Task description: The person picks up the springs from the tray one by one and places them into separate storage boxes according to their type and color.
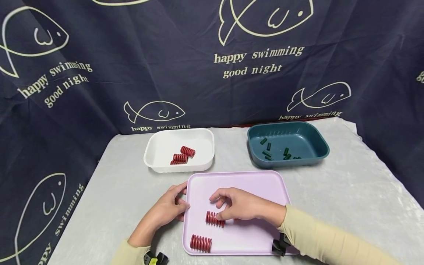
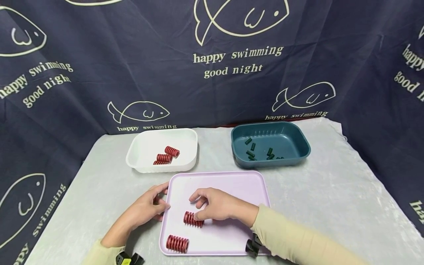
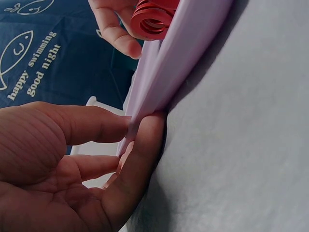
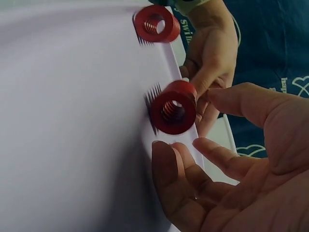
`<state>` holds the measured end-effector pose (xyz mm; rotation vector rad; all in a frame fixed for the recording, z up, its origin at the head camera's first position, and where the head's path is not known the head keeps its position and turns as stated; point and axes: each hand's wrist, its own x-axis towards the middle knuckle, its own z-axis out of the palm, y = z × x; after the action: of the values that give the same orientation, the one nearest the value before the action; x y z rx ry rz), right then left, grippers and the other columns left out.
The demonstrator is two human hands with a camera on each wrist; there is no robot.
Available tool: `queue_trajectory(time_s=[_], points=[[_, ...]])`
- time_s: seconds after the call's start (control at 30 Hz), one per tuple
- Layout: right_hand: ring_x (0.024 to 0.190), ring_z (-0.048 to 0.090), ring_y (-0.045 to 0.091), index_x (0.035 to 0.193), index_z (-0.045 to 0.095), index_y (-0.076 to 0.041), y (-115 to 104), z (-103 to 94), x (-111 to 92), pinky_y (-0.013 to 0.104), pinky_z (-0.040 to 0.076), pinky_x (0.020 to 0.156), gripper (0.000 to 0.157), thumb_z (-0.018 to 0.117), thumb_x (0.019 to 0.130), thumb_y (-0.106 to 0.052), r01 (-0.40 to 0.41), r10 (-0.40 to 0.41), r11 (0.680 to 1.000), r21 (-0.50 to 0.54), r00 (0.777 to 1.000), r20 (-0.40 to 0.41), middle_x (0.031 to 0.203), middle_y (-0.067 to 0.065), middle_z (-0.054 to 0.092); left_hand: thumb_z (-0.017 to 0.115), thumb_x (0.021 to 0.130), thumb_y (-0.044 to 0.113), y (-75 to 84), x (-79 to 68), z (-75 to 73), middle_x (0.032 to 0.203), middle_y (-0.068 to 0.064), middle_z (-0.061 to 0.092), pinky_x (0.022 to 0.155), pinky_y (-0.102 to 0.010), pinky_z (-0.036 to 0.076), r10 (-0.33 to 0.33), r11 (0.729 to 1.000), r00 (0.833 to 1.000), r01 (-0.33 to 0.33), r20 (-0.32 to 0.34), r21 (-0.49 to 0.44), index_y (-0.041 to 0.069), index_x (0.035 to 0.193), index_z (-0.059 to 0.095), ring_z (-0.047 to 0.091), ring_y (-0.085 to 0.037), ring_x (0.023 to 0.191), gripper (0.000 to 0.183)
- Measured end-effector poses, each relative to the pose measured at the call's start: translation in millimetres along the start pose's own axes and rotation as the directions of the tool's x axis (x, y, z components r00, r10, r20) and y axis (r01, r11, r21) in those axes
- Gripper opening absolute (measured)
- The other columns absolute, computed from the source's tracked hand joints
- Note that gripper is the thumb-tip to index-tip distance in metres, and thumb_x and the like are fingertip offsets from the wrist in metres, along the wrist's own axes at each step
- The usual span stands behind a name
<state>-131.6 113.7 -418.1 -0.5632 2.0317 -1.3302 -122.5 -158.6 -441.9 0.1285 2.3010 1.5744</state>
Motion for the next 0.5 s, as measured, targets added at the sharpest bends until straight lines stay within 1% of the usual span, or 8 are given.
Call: queue_trajectory(time_s=[0.27, 0.4, 0.5], points=[[0.067, 0.062, 0.012, 0.124, 0.066, -0.006, -3, 11.9, 1, 0.024, 0.052, 0.049, 0.044, 0.082, 0.083, -0.006, 0.025, -0.027, 0.998, -0.057, 0.999, -0.034, 0.100, 0.006, 0.063, 0.066, 0.086, -0.012, 0.6, -1.3, -1.2, 0.126, -0.017, 0.046, 0.052, -0.041, 0.063, -0.009, 1.000, 1.000, 0.009, -0.003, -0.007, -0.002, 0.155, 0.041, 0.059, -0.021, 0.085, 0.074], [0.066, 0.061, 0.012, 0.122, 0.066, -0.007, -4, 15.3, 0, 0.025, 0.052, 0.048, 0.044, 0.082, 0.082, -0.002, 0.032, -0.037, 0.993, -0.111, 0.998, -0.049, 0.099, 0.003, 0.062, 0.066, 0.086, -0.012, 0.2, -1.2, -0.8, 0.126, -0.017, 0.046, 0.052, -0.041, 0.063, -0.008, 1.000, 1.000, 0.008, -0.001, -0.006, -0.002, 0.155, 0.041, 0.059, -0.021, 0.084, 0.074], [0.066, 0.060, 0.011, 0.121, 0.066, -0.009, -6, 16.9, -1, 0.024, 0.051, 0.050, 0.044, 0.082, 0.082, 0.000, 0.046, -0.055, 0.986, -0.159, 0.997, -0.052, 0.098, 0.001, 0.062, 0.067, 0.086, -0.012, 0.2, -0.7, -0.3, 0.127, -0.017, 0.046, 0.052, -0.041, 0.063, -0.005, 1.000, 1.000, 0.005, 0.000, -0.005, -0.003, 0.155, 0.041, 0.059, -0.021, 0.084, 0.074]])
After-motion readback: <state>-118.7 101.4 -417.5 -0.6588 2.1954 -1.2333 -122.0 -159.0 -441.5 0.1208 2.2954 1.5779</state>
